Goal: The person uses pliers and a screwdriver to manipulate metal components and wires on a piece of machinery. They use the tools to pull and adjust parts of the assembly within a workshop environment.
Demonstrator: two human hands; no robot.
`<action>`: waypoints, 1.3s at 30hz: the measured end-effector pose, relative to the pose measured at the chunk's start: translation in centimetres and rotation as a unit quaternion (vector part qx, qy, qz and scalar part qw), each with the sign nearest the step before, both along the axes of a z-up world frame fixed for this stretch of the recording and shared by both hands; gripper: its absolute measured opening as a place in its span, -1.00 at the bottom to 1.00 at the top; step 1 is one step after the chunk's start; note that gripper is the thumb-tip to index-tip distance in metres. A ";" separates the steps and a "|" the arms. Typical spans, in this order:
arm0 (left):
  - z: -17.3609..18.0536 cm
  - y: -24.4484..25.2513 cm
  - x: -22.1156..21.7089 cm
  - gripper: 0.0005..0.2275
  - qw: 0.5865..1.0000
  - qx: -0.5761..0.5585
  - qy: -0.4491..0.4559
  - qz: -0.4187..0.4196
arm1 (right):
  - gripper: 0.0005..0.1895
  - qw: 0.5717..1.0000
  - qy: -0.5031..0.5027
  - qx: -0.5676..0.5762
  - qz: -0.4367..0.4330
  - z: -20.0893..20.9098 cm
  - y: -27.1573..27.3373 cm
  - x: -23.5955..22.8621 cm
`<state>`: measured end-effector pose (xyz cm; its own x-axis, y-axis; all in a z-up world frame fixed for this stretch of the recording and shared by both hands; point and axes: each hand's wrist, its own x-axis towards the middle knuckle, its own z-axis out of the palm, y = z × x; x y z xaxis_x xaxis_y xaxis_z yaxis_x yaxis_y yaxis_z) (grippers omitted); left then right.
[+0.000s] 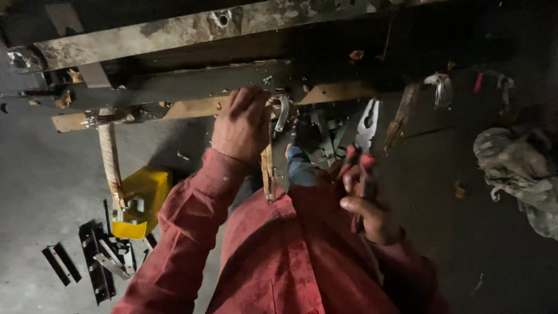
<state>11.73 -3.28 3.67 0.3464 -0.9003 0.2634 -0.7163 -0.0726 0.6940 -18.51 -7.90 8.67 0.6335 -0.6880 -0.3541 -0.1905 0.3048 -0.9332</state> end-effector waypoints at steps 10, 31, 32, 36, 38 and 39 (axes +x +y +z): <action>-0.2 -0.2 -0.4 -0.96 1.000 -0.018 0.004 -0.008 | -0.19 0.994 -0.045 0.058 0.077 -0.3 -0.6 -2.2; -2.2 2.1 -5.8 -0.93 0.979 -0.012 0.120 0.163 | -0.58 0.958 0.186 -0.131 0.172 -2.1 -2.7 0.4; -2.7 2.1 -5.0 -0.95 0.975 0.010 0.154 0.161 | -0.57 0.962 0.188 -0.094 0.171 -2.6 -2.8 0.4; -6.5 0.9 -2.0 -0.82 0.804 0.144 0.552 0.171 | -0.89 0.952 0.168 0.084 0.244 -4.9 -4.8 0.0; -8.1 0.0 -1.1 -0.74 0.669 0.221 0.693 0.153 | -0.83 0.947 0.145 0.141 0.250 -4.9 -5.5 -0.4; -8.6 -0.1 -0.6 -0.72 0.650 0.246 0.710 0.109 | -0.84 0.944 0.143 0.142 0.260 -4.9 -5.7 -0.6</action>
